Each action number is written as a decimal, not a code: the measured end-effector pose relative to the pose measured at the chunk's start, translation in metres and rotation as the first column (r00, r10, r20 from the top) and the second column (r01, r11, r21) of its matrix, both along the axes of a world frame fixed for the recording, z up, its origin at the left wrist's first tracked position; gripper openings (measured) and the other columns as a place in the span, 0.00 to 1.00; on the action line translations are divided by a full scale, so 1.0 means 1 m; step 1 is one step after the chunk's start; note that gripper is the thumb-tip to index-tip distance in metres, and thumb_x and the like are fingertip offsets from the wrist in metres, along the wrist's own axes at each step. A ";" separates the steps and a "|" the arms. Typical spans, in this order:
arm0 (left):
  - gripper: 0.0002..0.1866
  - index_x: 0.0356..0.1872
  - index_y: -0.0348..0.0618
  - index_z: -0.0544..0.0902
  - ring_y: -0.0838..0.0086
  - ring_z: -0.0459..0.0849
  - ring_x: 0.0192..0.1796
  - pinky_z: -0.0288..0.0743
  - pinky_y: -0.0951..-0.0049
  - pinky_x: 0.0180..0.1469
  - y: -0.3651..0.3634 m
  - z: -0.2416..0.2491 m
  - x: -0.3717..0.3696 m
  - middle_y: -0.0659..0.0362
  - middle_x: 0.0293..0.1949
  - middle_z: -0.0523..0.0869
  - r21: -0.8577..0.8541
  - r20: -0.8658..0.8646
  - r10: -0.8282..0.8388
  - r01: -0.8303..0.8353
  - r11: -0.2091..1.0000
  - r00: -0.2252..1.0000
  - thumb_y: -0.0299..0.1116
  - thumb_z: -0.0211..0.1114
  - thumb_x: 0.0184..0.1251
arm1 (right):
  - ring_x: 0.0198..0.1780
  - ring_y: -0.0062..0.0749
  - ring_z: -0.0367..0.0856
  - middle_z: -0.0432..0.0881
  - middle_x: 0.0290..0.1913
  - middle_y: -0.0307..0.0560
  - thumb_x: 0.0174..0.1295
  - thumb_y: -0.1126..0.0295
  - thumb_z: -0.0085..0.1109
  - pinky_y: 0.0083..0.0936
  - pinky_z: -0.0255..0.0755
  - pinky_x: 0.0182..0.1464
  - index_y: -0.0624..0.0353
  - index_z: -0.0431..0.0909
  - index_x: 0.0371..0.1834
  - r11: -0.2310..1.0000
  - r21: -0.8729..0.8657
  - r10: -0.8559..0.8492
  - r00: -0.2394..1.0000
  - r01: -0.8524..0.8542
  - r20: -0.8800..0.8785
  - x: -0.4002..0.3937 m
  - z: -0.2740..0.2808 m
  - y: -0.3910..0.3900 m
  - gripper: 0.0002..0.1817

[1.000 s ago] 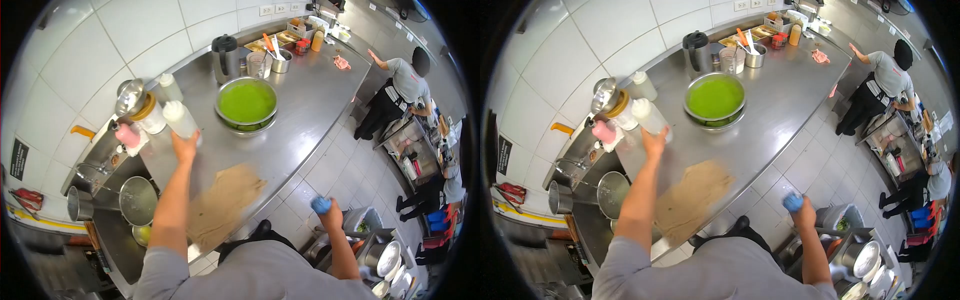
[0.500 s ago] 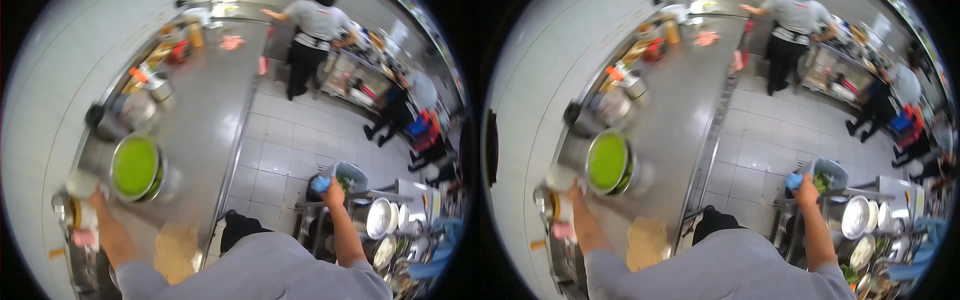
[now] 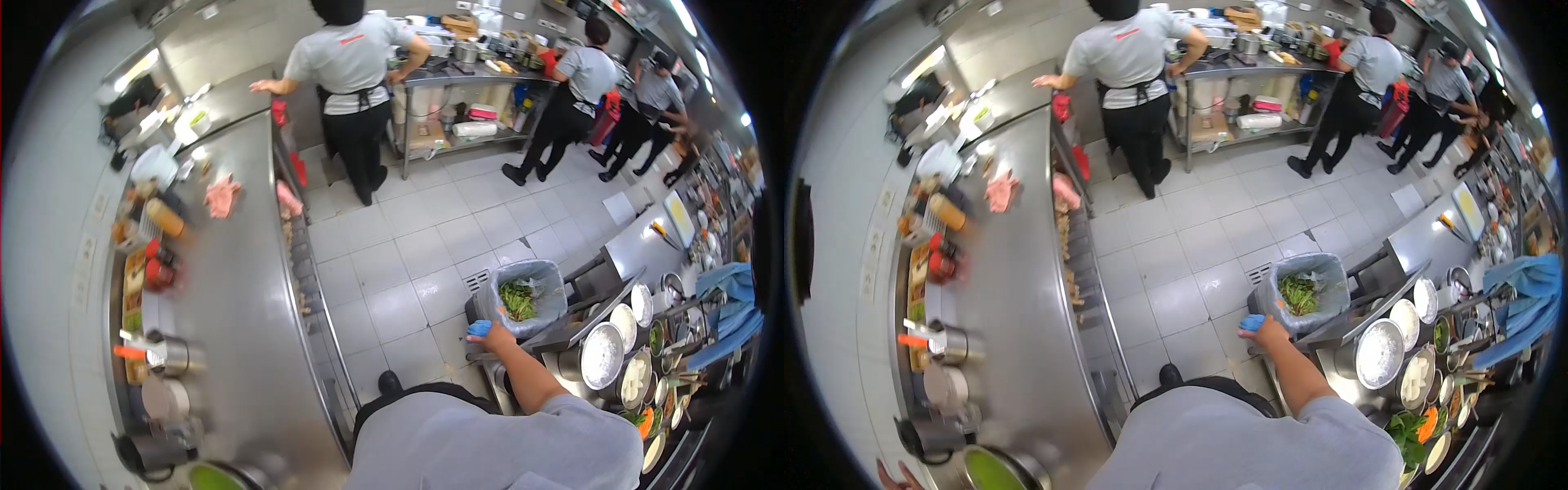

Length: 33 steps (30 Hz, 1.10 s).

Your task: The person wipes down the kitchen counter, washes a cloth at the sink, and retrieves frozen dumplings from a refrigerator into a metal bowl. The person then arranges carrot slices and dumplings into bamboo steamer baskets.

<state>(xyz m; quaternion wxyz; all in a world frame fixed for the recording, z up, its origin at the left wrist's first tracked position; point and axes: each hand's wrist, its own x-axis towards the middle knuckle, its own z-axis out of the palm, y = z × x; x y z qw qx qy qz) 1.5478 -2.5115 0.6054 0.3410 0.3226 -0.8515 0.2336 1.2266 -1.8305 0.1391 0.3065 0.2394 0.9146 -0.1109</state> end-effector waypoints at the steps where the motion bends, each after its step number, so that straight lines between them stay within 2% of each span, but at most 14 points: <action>1: 0.33 0.70 0.31 0.80 0.49 0.86 0.60 0.80 0.56 0.67 0.001 0.013 -0.046 0.43 0.62 0.86 0.025 0.117 -0.141 0.139 0.990 0.983 0.46 0.75 0.74 | 0.64 0.58 0.88 0.87 0.64 0.66 0.43 0.18 0.75 0.47 0.81 0.66 0.69 0.66 0.76 0.999 -0.004 -0.035 0.999 0.035 -0.005 -0.008 -0.002 0.008 0.71; 3: 0.35 0.72 0.32 0.78 0.46 0.84 0.62 0.78 0.54 0.69 0.058 0.045 -0.152 0.40 0.64 0.84 0.507 0.278 -0.248 0.077 0.858 0.928 0.46 0.76 0.73 | 0.65 0.58 0.88 0.87 0.64 0.66 0.43 0.17 0.73 0.46 0.81 0.67 0.70 0.67 0.76 0.994 -0.040 -0.108 0.989 0.104 -0.100 -0.021 -0.003 0.021 0.71; 4: 0.32 0.73 0.34 0.78 0.43 0.84 0.62 0.77 0.50 0.68 0.044 0.036 -0.184 0.38 0.65 0.84 0.370 0.443 -0.521 0.381 0.848 0.730 0.42 0.73 0.75 | 0.65 0.58 0.88 0.87 0.64 0.66 0.43 0.17 0.73 0.46 0.81 0.67 0.70 0.67 0.76 0.986 -0.050 -0.161 0.982 0.156 -0.103 -0.023 -0.006 0.027 0.71; 5: 0.32 0.73 0.34 0.78 0.43 0.84 0.62 0.77 0.50 0.68 0.032 0.030 -0.217 0.38 0.65 0.84 0.361 0.439 -0.558 0.430 0.827 0.704 0.42 0.73 0.75 | 0.65 0.57 0.88 0.87 0.64 0.65 0.43 0.18 0.75 0.45 0.81 0.67 0.70 0.69 0.75 0.979 -0.050 -0.202 0.973 0.198 -0.113 -0.028 -0.011 0.034 0.70; 7: 0.27 0.72 0.35 0.80 0.41 0.84 0.62 0.76 0.46 0.67 0.043 0.024 -0.298 0.38 0.63 0.86 0.625 0.624 -0.548 0.065 0.778 0.557 0.35 0.69 0.76 | 0.66 0.56 0.87 0.87 0.64 0.64 0.43 0.20 0.77 0.44 0.81 0.66 0.69 0.72 0.74 0.953 -0.054 -0.303 0.943 0.298 -0.140 -0.041 -0.028 0.057 0.68; 8: 0.22 0.66 0.35 0.85 0.41 0.86 0.59 0.77 0.46 0.65 0.091 0.024 -0.335 0.38 0.57 0.89 0.566 0.440 -0.756 0.504 0.652 0.484 0.31 0.66 0.74 | 0.66 0.54 0.88 0.87 0.65 0.62 0.43 0.21 0.78 0.44 0.81 0.67 0.68 0.73 0.74 0.946 -0.068 -0.321 0.944 0.316 -0.072 -0.044 -0.050 0.071 0.67; 13: 0.19 0.62 0.39 0.88 0.46 0.88 0.56 0.79 0.49 0.64 0.211 -0.008 -0.510 0.44 0.53 0.91 0.466 0.601 -0.746 0.633 0.618 0.286 0.32 0.66 0.73 | 0.68 0.49 0.86 0.85 0.70 0.53 0.40 0.21 0.79 0.44 0.80 0.69 0.54 0.82 0.71 0.790 -0.030 -0.607 0.789 0.612 0.095 -0.051 -0.110 0.131 0.60; 16: 0.14 0.55 0.45 0.93 0.47 0.90 0.53 0.82 0.53 0.60 0.226 -0.118 -0.614 0.44 0.49 0.93 0.690 0.499 -0.855 0.531 0.492 0.143 0.37 0.66 0.79 | 0.68 0.46 0.87 0.85 0.71 0.51 0.41 0.23 0.81 0.43 0.79 0.70 0.56 0.81 0.72 0.759 -0.042 -0.633 0.751 0.650 0.188 -0.051 -0.130 0.166 0.60; 18: 0.14 0.53 0.43 0.93 0.47 0.91 0.50 0.82 0.53 0.58 0.277 -0.176 -0.676 0.42 0.47 0.93 0.890 0.206 -0.964 0.379 0.255 0.166 0.39 0.67 0.78 | 0.68 0.45 0.87 0.85 0.71 0.50 0.42 0.23 0.81 0.42 0.79 0.70 0.58 0.81 0.73 0.744 -0.032 -0.641 0.726 0.667 0.248 -0.052 -0.126 0.191 0.61; 20: 0.15 0.52 0.41 0.93 0.47 0.91 0.49 0.83 0.52 0.56 0.303 -0.269 -0.727 0.41 0.47 0.93 0.884 0.057 -0.988 0.452 0.116 0.142 0.40 0.68 0.77 | 0.72 0.49 0.83 0.84 0.72 0.54 0.49 0.21 0.73 0.42 0.77 0.73 0.54 0.82 0.73 0.723 -0.019 -0.650 0.689 0.690 0.320 -0.056 -0.112 0.205 0.57; 22: 0.15 0.50 0.41 0.93 0.50 0.92 0.49 0.83 0.52 0.55 0.251 -0.462 -0.812 0.43 0.45 0.93 0.773 0.374 -0.925 0.573 0.274 -0.062 0.41 0.67 0.77 | 0.72 0.49 0.83 0.84 0.72 0.55 0.49 0.20 0.73 0.42 0.77 0.73 0.54 0.83 0.72 0.686 -0.035 -0.686 0.662 0.726 0.302 -0.058 -0.116 0.222 0.57; 23: 0.16 0.49 0.41 0.93 0.52 0.91 0.48 0.83 0.52 0.55 0.267 -0.492 -0.813 0.45 0.46 0.93 0.875 0.367 -0.928 0.362 0.322 -0.059 0.43 0.66 0.78 | 0.72 0.49 0.83 0.84 0.72 0.56 0.49 0.20 0.72 0.42 0.77 0.73 0.54 0.83 0.71 0.670 -0.049 -0.701 0.654 0.740 0.284 -0.059 -0.117 0.230 0.56; 26: 0.17 0.51 0.43 0.92 0.54 0.91 0.49 0.84 0.53 0.53 0.342 -0.531 -0.837 0.47 0.47 0.93 0.917 0.394 -0.915 -0.027 0.397 -0.089 0.44 0.65 0.77 | 0.71 0.50 0.84 0.83 0.72 0.56 0.48 0.19 0.71 0.42 0.77 0.72 0.54 0.84 0.71 0.525 -0.040 -0.798 0.508 0.850 0.323 -0.084 -0.118 0.255 0.57; 33: 0.17 0.58 0.47 0.89 0.55 0.90 0.52 0.85 0.53 0.49 0.532 -0.585 -1.007 0.49 0.52 0.92 0.908 0.366 -0.893 -0.107 0.404 -0.262 0.44 0.69 0.76 | 0.70 0.51 0.85 0.85 0.69 0.59 0.51 0.17 0.68 0.41 0.77 0.71 0.61 0.85 0.67 0.284 0.041 -0.935 0.268 0.958 0.232 -0.157 -0.092 0.303 0.58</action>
